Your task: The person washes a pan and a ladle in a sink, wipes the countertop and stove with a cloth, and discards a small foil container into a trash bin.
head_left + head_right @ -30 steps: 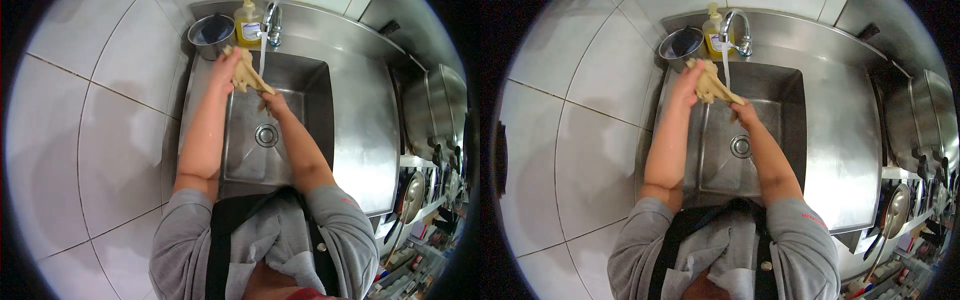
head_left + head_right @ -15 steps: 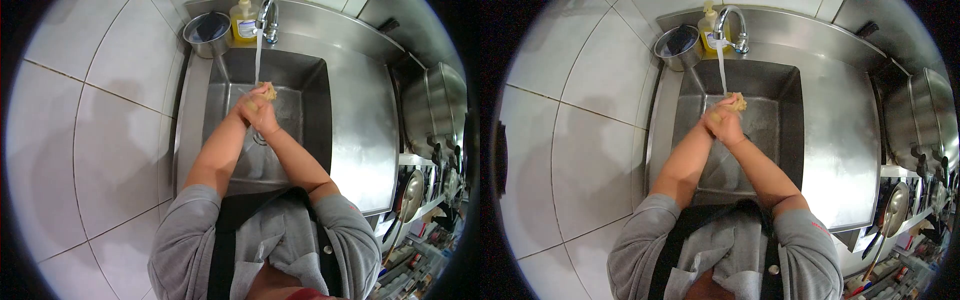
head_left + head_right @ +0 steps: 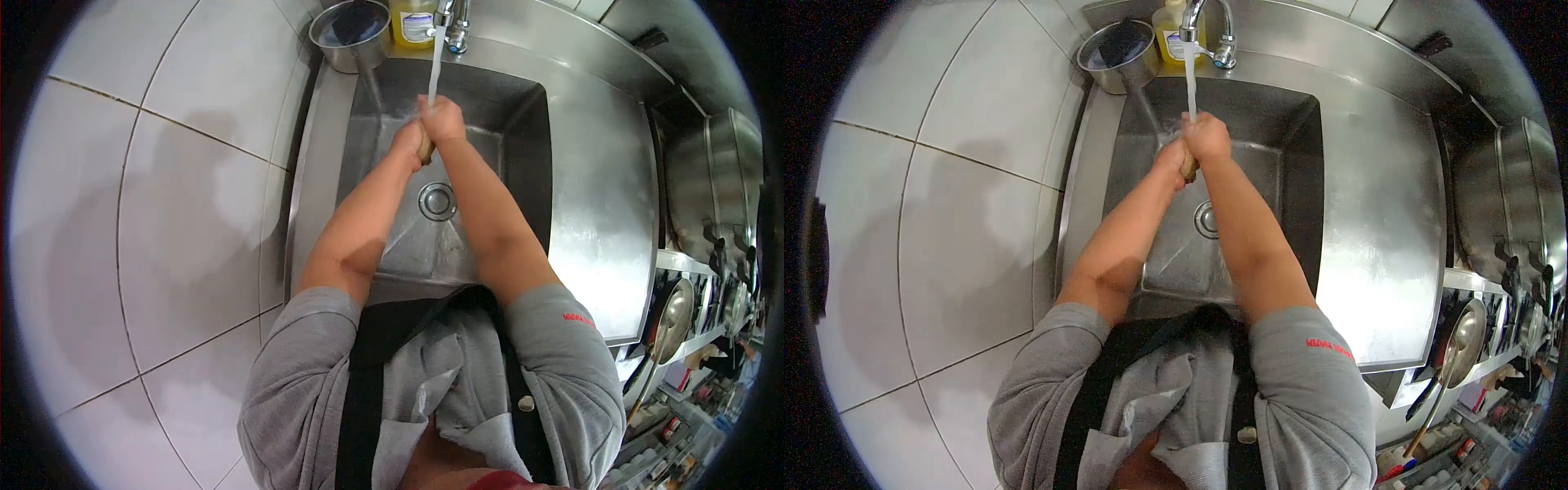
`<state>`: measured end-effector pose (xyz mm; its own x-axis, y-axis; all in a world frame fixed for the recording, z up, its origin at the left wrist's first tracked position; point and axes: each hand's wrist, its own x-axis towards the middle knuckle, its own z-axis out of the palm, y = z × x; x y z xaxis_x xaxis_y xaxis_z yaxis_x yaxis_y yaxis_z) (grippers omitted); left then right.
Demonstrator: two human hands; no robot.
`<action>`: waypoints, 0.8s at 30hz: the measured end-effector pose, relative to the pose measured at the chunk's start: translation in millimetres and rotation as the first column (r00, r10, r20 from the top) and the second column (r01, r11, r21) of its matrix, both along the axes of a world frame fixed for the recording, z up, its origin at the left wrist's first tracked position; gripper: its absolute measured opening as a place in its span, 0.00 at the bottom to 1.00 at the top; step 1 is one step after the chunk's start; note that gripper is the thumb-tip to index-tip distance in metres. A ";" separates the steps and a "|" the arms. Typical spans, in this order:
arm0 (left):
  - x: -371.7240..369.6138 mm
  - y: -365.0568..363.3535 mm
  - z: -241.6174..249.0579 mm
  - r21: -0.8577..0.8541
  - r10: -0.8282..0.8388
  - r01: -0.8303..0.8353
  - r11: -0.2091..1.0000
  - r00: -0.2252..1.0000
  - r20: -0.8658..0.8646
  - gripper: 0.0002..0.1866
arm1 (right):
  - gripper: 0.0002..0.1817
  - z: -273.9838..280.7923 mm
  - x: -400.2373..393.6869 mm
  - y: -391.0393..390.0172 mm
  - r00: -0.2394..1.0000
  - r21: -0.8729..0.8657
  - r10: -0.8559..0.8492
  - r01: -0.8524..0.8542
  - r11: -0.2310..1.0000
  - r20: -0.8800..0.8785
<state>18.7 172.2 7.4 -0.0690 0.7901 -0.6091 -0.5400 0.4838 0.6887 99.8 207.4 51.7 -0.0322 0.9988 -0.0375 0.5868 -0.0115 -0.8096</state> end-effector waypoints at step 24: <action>-16.6 36.1 75.0 0.287 0.165 -0.165 0.943 0.986 0.025 0.07 | 0.26 -71.2 15.6 -14.0 0.628 -0.300 0.194 -0.591 0.749 -0.753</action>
<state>2.0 208.3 82.3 -0.2131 0.9091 -0.3579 -0.5962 0.1692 0.7848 115.4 193.5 -19.5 -0.6292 0.7182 -0.2973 -0.0344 -0.4079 -0.9124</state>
